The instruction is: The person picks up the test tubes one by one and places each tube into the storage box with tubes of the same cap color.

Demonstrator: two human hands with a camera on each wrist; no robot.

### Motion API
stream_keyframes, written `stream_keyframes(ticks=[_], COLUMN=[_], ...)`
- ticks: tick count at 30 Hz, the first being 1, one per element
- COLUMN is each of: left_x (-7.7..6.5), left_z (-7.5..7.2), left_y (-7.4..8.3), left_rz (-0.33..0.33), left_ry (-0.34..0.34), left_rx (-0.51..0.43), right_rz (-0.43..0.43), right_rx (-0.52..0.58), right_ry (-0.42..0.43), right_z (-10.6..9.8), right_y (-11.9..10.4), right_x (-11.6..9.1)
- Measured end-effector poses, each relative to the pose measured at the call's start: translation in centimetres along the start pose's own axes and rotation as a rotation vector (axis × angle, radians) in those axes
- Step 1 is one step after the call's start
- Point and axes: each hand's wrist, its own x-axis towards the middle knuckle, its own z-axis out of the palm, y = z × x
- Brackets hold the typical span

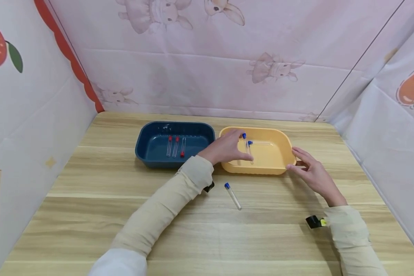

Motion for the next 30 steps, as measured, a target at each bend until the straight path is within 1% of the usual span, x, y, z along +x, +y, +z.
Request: stream_keyframes(ticks=[4, 7, 13, 20, 24, 30], left_x=[0.4, 0.7, 1.3, 1.7, 1.9, 2.5], left_z=[0.5, 0.8, 1.2, 1.5, 1.7, 2.1], left_y=[0.2, 0.3, 0.5, 0.5, 0.5, 0.6], left_rz=[-0.006, -0.018, -0.037, -0.085, -0.088, -0.092], left_ry=[-0.019, -0.03, -0.045, -0.068, -0.089, -0.1], left_rx=[0.014, 0.006, 0.016, 0.017, 0.044, 0.074], right_rz=[-0.002, 0.0, 0.011, 0.009, 0.004, -0.005], right_rx=[-0.006, -0.011, -0.005, -0.006, -0.007, -0.005], right_ry=[0.0, -0.003, -0.012, -0.015, -0.016, -0.011], right_z=[0.0, 0.0, 0.1, 0.2, 0.3, 0.4], right_y=[0.1, 0.2, 0.1, -0.1, -0.2, 0.0], right_x=[0.0, 0.0, 0.0, 0.1, 0.1, 0.1])
